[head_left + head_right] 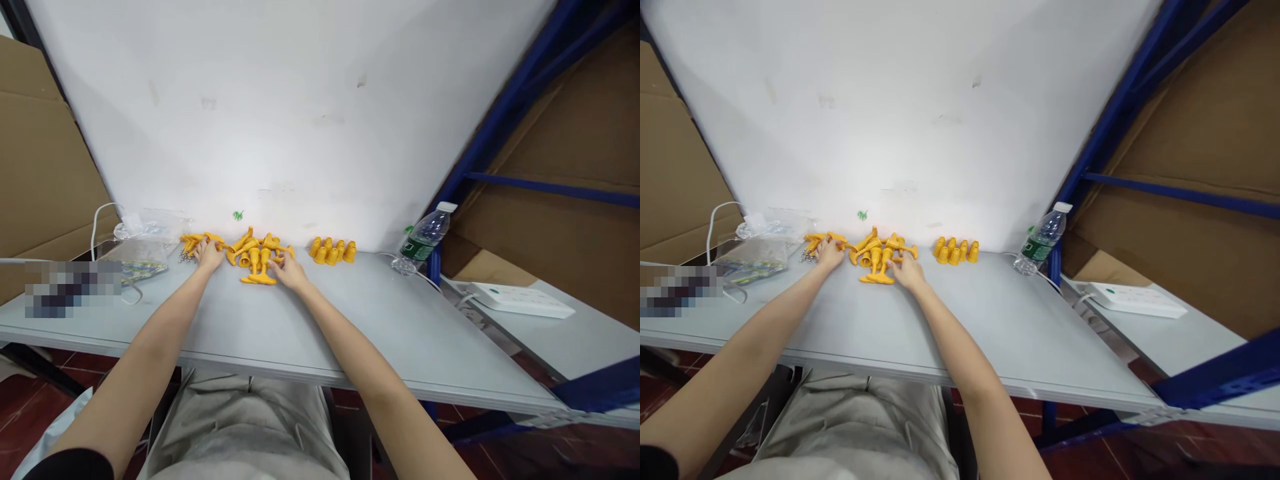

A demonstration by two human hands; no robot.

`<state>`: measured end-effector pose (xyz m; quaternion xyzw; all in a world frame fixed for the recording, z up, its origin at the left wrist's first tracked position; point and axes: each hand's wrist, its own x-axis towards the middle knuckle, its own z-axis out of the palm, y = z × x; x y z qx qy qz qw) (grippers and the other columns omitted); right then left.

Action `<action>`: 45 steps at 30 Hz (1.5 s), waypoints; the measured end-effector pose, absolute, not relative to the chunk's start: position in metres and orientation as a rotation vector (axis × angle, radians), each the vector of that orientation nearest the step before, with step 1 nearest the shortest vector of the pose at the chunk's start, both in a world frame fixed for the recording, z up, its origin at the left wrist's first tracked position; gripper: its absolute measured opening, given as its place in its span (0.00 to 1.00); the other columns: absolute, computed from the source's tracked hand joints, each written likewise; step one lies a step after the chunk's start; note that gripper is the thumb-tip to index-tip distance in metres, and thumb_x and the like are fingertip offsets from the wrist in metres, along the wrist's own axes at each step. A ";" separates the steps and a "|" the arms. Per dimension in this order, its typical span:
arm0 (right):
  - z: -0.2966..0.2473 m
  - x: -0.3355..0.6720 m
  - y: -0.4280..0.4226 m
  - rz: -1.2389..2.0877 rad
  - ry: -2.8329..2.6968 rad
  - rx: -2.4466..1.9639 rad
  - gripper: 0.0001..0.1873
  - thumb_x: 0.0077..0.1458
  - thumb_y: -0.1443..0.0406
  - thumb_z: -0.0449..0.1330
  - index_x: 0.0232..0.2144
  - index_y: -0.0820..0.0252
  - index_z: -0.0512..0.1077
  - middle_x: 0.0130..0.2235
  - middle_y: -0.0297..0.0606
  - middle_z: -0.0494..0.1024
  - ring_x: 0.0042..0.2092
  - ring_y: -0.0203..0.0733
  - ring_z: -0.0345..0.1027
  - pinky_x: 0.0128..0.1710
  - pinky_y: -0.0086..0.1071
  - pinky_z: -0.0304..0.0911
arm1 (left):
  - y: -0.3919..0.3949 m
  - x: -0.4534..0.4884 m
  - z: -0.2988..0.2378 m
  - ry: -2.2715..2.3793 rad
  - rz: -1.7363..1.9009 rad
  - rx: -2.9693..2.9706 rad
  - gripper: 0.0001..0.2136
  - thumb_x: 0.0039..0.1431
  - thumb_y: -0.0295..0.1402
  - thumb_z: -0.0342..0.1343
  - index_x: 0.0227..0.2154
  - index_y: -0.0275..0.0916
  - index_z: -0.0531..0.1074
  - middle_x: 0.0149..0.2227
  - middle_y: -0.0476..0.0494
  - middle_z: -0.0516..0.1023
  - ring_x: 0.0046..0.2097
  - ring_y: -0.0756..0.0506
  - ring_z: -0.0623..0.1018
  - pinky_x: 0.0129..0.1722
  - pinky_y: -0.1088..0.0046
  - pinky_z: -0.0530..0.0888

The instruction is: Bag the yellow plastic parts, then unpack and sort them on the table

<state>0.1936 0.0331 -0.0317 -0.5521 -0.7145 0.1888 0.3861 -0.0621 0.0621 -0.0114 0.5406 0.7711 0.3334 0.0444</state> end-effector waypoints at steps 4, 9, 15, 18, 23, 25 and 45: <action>-0.035 0.167 0.040 0.781 -1.584 -1.424 0.14 0.49 0.61 0.64 0.37 0.53 0.64 0.27 0.30 0.72 0.31 0.44 0.71 0.33 0.36 0.66 | 0.061 -0.057 -0.008 2.336 1.128 1.512 0.12 0.49 0.27 0.57 0.39 0.40 0.75 0.62 0.35 0.65 0.65 0.32 0.60 0.64 0.47 0.54; -0.034 0.155 0.039 0.983 -1.334 -1.455 0.16 0.43 0.67 0.63 0.35 0.53 0.64 0.26 0.27 0.72 0.27 0.39 0.68 0.29 0.33 0.65 | 0.053 -0.044 -0.011 2.223 1.228 1.406 0.12 0.47 0.30 0.61 0.37 0.41 0.75 0.63 0.33 0.65 0.65 0.29 0.59 0.62 0.40 0.52; -0.037 0.161 0.031 1.042 -1.195 -1.383 0.17 0.40 0.68 0.64 0.36 0.54 0.66 0.23 0.24 0.69 0.24 0.36 0.65 0.24 0.30 0.61 | 0.033 -0.032 -0.019 2.153 1.150 1.609 0.16 0.53 0.30 0.58 0.46 0.40 0.74 0.65 0.32 0.61 0.68 0.33 0.56 0.66 0.46 0.50; -0.033 0.171 0.030 1.082 -1.059 -1.247 0.21 0.40 0.69 0.63 0.39 0.55 0.66 0.22 0.23 0.69 0.19 0.34 0.59 0.20 0.29 0.57 | 0.023 -0.032 -0.012 2.127 1.190 1.709 0.17 0.57 0.28 0.53 0.49 0.38 0.73 0.66 0.33 0.61 0.68 0.35 0.58 0.66 0.52 0.53; -0.016 0.180 0.026 1.010 -0.975 -1.078 0.14 0.41 0.67 0.62 0.34 0.56 0.66 0.24 0.26 0.71 0.20 0.31 0.59 0.21 0.28 0.60 | 0.001 -0.019 0.009 1.818 1.440 1.923 0.15 0.60 0.29 0.51 0.48 0.39 0.74 0.57 0.37 0.71 0.60 0.39 0.68 0.62 0.60 0.62; -0.009 0.179 0.020 0.981 -0.998 -1.026 0.12 0.43 0.65 0.63 0.32 0.56 0.65 0.26 0.28 0.72 0.21 0.32 0.61 0.24 0.29 0.62 | -0.008 -0.008 0.013 1.596 1.425 1.957 0.15 0.59 0.31 0.52 0.48 0.41 0.75 0.48 0.40 0.77 0.50 0.41 0.75 0.57 0.62 0.68; 0.012 0.178 0.000 1.078 -1.318 -0.796 0.24 0.39 0.50 0.71 0.34 0.54 0.70 0.36 0.34 0.78 0.35 0.45 0.75 0.43 0.44 0.71 | -0.002 -0.001 -0.007 1.487 1.260 2.274 0.15 0.58 0.30 0.52 0.48 0.41 0.74 0.49 0.43 0.79 0.51 0.42 0.77 0.53 0.65 0.72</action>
